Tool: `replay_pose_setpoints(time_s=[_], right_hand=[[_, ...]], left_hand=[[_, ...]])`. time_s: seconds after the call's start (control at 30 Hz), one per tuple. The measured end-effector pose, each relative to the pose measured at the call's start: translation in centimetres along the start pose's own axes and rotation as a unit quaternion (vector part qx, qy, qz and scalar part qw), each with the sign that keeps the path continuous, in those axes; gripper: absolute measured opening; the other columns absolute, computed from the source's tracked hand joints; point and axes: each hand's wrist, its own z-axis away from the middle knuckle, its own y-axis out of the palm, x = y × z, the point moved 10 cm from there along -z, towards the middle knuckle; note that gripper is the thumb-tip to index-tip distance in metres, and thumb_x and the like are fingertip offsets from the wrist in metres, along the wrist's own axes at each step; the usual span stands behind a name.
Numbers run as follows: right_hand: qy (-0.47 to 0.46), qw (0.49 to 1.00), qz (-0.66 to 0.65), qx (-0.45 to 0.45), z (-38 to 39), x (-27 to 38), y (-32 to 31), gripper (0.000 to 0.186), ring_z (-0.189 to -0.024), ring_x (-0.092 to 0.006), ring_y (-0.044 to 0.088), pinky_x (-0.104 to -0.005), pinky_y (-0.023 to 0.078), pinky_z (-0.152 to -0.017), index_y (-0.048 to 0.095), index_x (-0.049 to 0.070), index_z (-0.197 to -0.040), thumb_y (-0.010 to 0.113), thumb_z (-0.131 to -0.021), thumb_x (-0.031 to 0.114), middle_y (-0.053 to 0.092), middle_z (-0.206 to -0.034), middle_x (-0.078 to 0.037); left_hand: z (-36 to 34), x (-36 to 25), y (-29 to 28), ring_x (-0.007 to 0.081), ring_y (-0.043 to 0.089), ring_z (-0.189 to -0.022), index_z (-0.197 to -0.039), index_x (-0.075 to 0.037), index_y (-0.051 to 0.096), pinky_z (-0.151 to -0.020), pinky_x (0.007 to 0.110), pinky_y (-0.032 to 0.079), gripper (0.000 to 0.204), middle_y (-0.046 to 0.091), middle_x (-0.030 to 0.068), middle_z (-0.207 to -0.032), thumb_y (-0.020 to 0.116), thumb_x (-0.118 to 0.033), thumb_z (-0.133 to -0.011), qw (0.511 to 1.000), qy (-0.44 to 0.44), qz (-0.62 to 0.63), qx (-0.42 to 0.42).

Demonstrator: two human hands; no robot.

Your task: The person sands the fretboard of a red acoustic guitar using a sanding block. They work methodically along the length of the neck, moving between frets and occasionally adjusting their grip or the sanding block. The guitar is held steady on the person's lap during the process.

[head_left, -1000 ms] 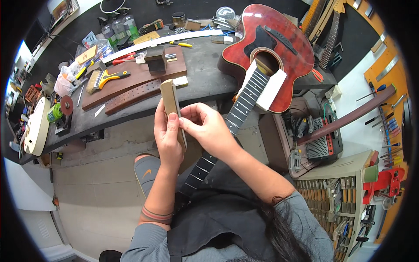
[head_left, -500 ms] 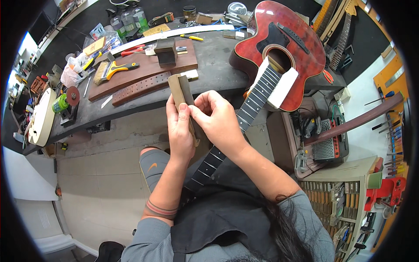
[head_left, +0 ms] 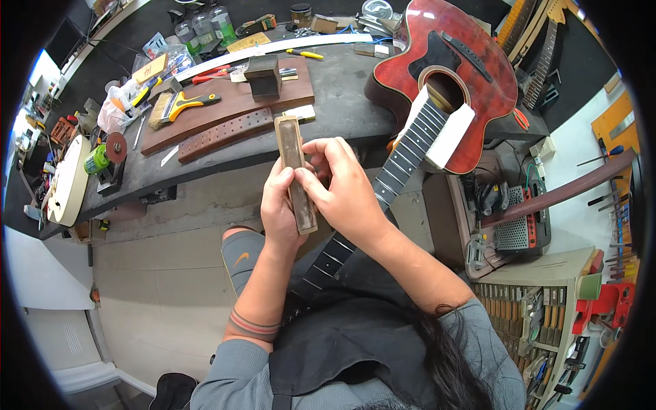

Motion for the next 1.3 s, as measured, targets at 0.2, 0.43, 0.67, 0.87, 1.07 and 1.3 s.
replay_pose_setpoints(time_s=[0.2, 0.43, 0.67, 0.87, 1.07, 1.3], right_hand=[[-0.071, 0.994, 0.062, 0.060, 3.4, 2.4, -0.4, 0.068, -0.118, -0.0362, 0.061, -0.0459, 0.054, -0.101, 0.053, 0.002, -0.142, 0.087, -0.085, 0.018, 0.054, -0.129, -0.018], [-0.073, 0.991, 0.088, 0.068, 4.7, 1.6, -0.3, 0.079, -0.125, -0.0403, 0.056, -0.0463, 0.052, -0.105, 0.049, 0.005, -0.148, 0.089, -0.080, 0.012, 0.050, -0.137, -0.020], [-0.106, 0.988, 0.088, 0.075, 4.8, 2.3, -0.8, 0.065, -0.122, -0.0382, 0.059, -0.0466, 0.054, -0.102, 0.057, 0.006, -0.140, 0.086, -0.082, 0.009, 0.054, -0.135, -0.016], [-0.164, 0.970, 0.149, 0.103, 5.6, 3.3, -0.7, 0.043, -0.113, -0.0332, 0.064, -0.0453, 0.055, -0.095, 0.070, 0.006, -0.124, 0.083, -0.083, 0.006, 0.061, -0.128, -0.011], [-0.185, 0.968, 0.147, 0.088, 6.1, 3.1, -0.4, 0.040, -0.111, -0.0311, 0.065, -0.0448, 0.055, -0.092, 0.075, 0.006, -0.121, 0.082, -0.082, 0.004, 0.063, -0.129, -0.010], [-0.243, 0.941, 0.213, 0.103, 6.2, 3.4, 0.0, 0.043, -0.112, -0.0296, 0.066, -0.0437, 0.054, -0.086, 0.075, 0.008, -0.122, 0.080, -0.079, 0.005, 0.065, -0.126, -0.007]], left_hand=[[0.4, 0.5, -0.6, 0.0120, 0.062, -0.075, -0.161, -0.001, 0.045, -0.059, 0.026, 0.050, 0.059, 0.063, 0.0051, -0.098, 0.050, -0.030, -0.109, 0.998, -0.063, 0.019, 0.003], [0.2, 0.7, 0.4, 0.0114, 0.060, -0.074, -0.131, -0.006, 0.054, -0.057, 0.027, 0.049, 0.030, 0.061, 0.0065, -0.104, 0.050, -0.030, -0.114, 0.998, -0.042, 0.046, -0.027], [0.4, 0.3, 0.9, 0.0144, 0.061, -0.077, -0.133, -0.006, 0.051, -0.059, 0.029, 0.053, 0.029, 0.061, 0.0079, -0.100, 0.051, -0.026, -0.112, 0.996, -0.059, 0.072, -0.008], [0.3, 0.3, 0.5, 0.0160, 0.059, -0.077, -0.137, -0.007, 0.051, -0.062, 0.032, 0.054, 0.034, 0.059, 0.0090, -0.095, 0.049, -0.027, -0.109, 0.996, -0.052, 0.067, -0.031], [0.5, 0.3, 0.3, 0.0153, 0.060, -0.077, -0.134, -0.008, 0.051, -0.061, 0.031, 0.055, 0.029, 0.060, 0.0076, -0.095, 0.050, -0.026, -0.111, 0.995, -0.070, 0.060, -0.039], [0.4, 0.3, -0.5, 0.0163, 0.061, -0.080, -0.147, -0.004, 0.046, -0.066, 0.029, 0.054, 0.044, 0.061, 0.0098, -0.097, 0.055, -0.018, -0.106, 0.996, -0.066, 0.021, -0.055]])
